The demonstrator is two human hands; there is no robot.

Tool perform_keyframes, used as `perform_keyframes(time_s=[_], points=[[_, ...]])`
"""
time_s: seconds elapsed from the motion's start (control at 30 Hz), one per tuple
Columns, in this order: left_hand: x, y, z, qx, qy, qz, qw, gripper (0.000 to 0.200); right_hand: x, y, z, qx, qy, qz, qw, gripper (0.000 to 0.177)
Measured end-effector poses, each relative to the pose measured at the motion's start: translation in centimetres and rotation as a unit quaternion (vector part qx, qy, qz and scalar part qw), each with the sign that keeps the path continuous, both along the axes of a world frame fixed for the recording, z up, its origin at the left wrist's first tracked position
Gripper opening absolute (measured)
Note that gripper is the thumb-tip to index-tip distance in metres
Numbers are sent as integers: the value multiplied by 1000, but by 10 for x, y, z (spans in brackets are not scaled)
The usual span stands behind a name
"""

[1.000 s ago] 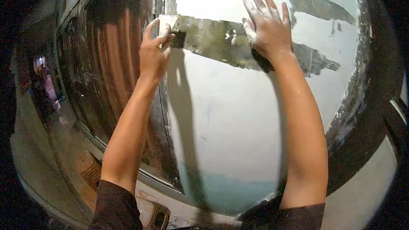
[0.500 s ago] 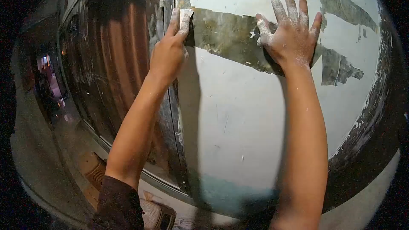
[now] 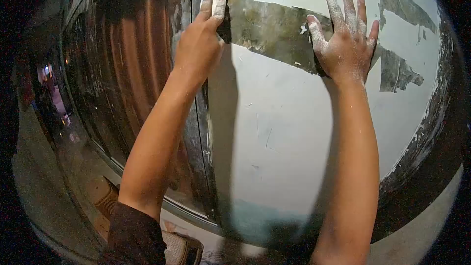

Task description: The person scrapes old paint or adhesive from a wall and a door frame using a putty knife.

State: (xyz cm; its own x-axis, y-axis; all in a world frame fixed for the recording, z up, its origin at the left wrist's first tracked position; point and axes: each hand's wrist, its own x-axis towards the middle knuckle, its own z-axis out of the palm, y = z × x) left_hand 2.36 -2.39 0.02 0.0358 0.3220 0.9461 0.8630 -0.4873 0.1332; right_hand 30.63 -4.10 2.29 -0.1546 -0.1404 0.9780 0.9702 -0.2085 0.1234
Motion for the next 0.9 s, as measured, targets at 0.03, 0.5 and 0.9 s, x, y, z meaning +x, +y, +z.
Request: perform_keyframes(time_s=[0.03,0.5,0.9], points=[[-1,1,-3,3,2,1,1000,44,0,1,0,10,-8,4,1000,66],[-5,-2,10,16,6,-30,999,29,-10,-10,-1,-17,17,5,1000,63],[-12,-10,13,-7,21,-19,1000,28,-18,-24,18,-145,-161,-19,976,68]])
